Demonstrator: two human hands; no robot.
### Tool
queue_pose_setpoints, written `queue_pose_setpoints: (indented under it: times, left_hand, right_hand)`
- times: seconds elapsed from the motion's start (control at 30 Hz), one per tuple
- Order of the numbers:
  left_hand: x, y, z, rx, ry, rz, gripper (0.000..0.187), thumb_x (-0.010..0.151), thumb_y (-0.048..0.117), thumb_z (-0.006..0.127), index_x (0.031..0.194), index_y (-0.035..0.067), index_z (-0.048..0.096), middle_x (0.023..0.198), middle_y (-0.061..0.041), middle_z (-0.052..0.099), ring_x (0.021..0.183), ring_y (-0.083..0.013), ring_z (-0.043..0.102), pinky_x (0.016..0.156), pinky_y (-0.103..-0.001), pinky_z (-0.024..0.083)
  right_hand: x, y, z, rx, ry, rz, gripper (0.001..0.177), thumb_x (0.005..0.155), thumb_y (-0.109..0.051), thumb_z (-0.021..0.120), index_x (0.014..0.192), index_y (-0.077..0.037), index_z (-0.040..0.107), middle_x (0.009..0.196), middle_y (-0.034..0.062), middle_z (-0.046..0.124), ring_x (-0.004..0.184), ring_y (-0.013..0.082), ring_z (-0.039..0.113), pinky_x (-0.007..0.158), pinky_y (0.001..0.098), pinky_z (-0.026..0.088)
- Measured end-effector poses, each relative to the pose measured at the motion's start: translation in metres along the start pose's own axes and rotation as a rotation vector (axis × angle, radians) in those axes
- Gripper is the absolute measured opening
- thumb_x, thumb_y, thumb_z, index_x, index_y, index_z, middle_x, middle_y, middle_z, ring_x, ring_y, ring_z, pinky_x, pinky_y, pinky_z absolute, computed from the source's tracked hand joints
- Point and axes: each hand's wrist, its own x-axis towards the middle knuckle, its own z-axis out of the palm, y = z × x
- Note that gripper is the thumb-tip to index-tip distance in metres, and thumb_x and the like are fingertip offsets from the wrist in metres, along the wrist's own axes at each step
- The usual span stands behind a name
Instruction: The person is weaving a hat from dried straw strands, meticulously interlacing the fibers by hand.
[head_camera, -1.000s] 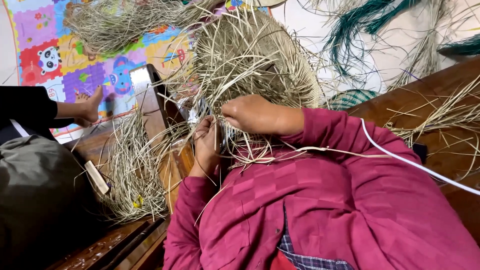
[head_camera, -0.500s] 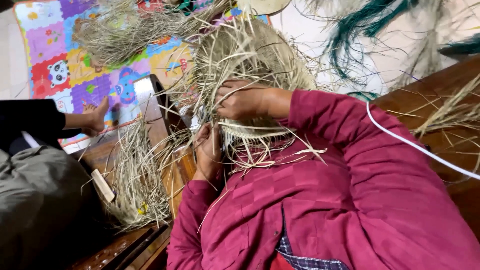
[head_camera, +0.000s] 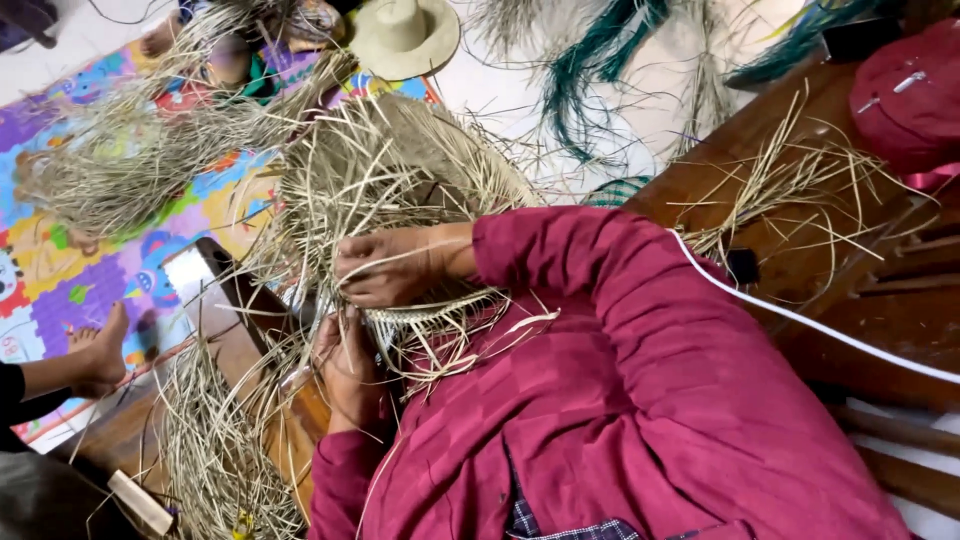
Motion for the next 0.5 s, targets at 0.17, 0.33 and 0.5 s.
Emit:
queue_pose_setpoints:
  times: [0.17, 0.33, 0.5]
  left_hand:
    - [0.004, -0.052, -0.022, 0.041, -0.001, -0.034, 0.026, 0.107, 0.027, 0.065, 0.096, 0.003, 0.065, 0.087, -0.008, 0.067, 0.086, -0.0160, 0.059, 0.088, -0.034, 0.048]
    - [0.004, -0.002, -0.002, 0.103, -0.011, 0.015, 0.031, 0.108, 0.027, 0.063, 0.092, 0.001, 0.065, 0.079, -0.015, 0.066, 0.080, -0.0208, 0.064, 0.077, -0.037, 0.051]
    - [0.002, 0.008, 0.001, 0.074, -0.001, 0.067, 0.032, 0.108, 0.027, 0.062, 0.088, 0.002, 0.064, 0.077, -0.011, 0.064, 0.075, -0.0187, 0.059, 0.073, -0.032, 0.049]
  right_hand:
    - [-0.020, -0.036, 0.063, 0.463, 0.208, -0.014, 0.025, 0.104, -0.004, 0.035, 0.089, -0.008, 0.054, 0.089, 0.0054, 0.050, 0.096, 0.0292, 0.051, 0.092, 0.0463, 0.043]
    - [-0.025, 0.001, 0.057, 0.321, 0.167, 0.031, 0.018, 0.102, -0.008, 0.043, 0.093, -0.008, 0.058, 0.091, 0.0021, 0.049, 0.091, 0.0222, 0.050, 0.094, 0.0412, 0.043]
    - [-0.049, 0.032, 0.074, 0.149, 0.223, 0.203, 0.016, 0.104, -0.021, 0.053, 0.095, -0.017, 0.066, 0.085, 0.0026, 0.059, 0.089, 0.0238, 0.060, 0.096, 0.0470, 0.043]
